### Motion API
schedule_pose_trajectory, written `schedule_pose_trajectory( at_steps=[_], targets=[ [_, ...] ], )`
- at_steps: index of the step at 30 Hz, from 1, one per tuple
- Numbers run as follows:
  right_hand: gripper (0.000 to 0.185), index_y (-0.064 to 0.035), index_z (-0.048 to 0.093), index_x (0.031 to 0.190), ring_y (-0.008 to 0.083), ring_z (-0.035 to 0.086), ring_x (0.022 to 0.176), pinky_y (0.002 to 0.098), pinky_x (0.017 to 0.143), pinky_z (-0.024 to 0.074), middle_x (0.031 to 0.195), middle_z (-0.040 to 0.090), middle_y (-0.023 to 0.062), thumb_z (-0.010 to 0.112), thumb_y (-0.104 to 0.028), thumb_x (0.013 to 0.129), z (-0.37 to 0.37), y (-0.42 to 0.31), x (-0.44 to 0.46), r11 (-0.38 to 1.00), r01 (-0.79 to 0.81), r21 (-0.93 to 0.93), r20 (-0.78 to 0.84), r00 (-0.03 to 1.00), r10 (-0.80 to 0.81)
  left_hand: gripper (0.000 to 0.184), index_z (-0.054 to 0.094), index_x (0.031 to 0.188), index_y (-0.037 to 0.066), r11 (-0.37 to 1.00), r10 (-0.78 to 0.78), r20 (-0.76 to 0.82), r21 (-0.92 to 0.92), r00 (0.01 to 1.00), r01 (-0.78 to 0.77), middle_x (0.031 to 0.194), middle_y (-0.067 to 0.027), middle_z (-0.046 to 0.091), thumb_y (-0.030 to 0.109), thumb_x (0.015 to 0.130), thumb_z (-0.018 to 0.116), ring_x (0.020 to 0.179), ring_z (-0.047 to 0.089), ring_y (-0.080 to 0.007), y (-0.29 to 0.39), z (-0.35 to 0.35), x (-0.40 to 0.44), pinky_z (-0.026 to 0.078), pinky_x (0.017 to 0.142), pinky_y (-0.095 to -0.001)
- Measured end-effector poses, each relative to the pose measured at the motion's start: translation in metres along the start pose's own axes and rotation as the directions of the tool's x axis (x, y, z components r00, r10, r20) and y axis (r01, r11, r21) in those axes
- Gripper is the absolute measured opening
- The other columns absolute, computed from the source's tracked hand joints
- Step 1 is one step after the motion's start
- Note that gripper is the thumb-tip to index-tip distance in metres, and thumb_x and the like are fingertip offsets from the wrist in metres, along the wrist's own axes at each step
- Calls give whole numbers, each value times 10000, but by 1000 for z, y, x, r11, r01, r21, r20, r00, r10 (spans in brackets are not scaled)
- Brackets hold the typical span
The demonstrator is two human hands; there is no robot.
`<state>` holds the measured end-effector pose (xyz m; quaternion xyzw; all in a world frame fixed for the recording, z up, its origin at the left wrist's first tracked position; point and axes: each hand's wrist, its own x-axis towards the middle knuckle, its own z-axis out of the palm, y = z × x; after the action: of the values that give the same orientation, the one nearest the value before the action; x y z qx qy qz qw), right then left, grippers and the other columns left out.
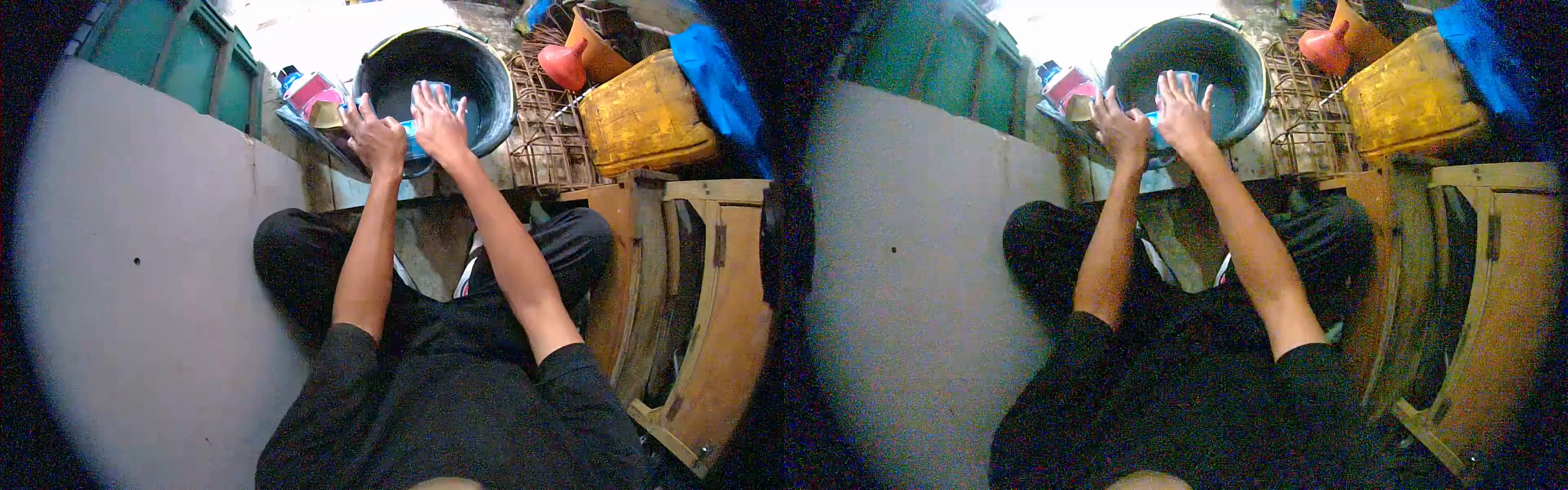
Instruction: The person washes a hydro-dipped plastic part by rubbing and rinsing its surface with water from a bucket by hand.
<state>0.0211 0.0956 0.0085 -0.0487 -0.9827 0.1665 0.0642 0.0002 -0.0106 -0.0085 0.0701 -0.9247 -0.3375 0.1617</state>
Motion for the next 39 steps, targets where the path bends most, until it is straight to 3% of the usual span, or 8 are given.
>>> schedule_pose_trajectory(
  at_steps=[2,7,14,18,27,34,37,39],
  targets=[
    [514,-119,360,1490,278,270,1456,642,1149,118,1567,327,57,386,-295,1008,4,2,2,999,14,-43,-8,1000,-14,579,476,1376,67,1000,-4,33,16,999,3,1495,-149,368,120,804,549,1436,256,-368,-1,0,0,363,1044,-631],
    [498,-140,379,1486,251,284,1453,653,1146,104,1567,331,26,371,-294,1013,-4,-9,-56,998,63,-22,22,998,-63,581,481,1366,62,1000,0,12,-2,1000,0,1491,-154,373,116,794,565,1434,264,-365,-2,3,0,351,1064,-607],
    [481,-122,422,1452,252,304,1439,696,1122,106,1539,379,31,377,-292,1004,0,10,25,999,-35,-23,-26,999,35,577,477,1369,73,999,-8,41,50,999,6,1490,-145,368,130,804,578,1430,271,-361,3,-4,-1,363,1055,-599],
    [480,-146,428,1453,246,321,1428,656,1137,140,1527,394,24,402,-271,990,-2,7,21,995,-29,-93,-8,1000,28,571,487,1364,79,999,2,22,40,1000,-3,1480,-141,385,133,804,587,1434,263,-355,-1,1,0,372,1051,-593],
    [514,-111,383,1474,261,305,1438,667,1138,96,1550,353,64,353,-345,1017,5,17,33,989,-145,37,-9,989,145,567,491,1368,94,999,-29,27,39,999,28,1493,-135,385,116,807,570,1441,261,-349,4,-5,-2,381,1036,-584],
    [508,-76,388,1453,295,315,1427,699,1106,155,1550,341,105,332,-337,1021,8,25,11,993,-77,88,85,994,69,564,501,1359,97,997,-37,23,72,999,35,1492,-125,392,115,801,580,1431,283,-350,4,-1,-2,387,1037,-564],
    [498,-91,390,1452,299,309,1431,699,1105,162,1550,340,103,336,-334,1020,7,26,19,979,-141,148,-31,989,147,568,505,1357,93,997,-17,14,79,1000,16,1498,-124,383,108,796,584,1431,284,-348,1,-2,-2,395,1036,-560],
    [501,-95,384,1459,297,301,1436,693,1113,149,1555,333,98,337,-333,1021,2,25,23,973,-139,185,-11,990,143,570,503,1360,91,997,-3,16,76,1000,2,1500,-125,379,109,796,584,1432,282,-348,-1,-2,-3,395,1037,-560]
  ],
)
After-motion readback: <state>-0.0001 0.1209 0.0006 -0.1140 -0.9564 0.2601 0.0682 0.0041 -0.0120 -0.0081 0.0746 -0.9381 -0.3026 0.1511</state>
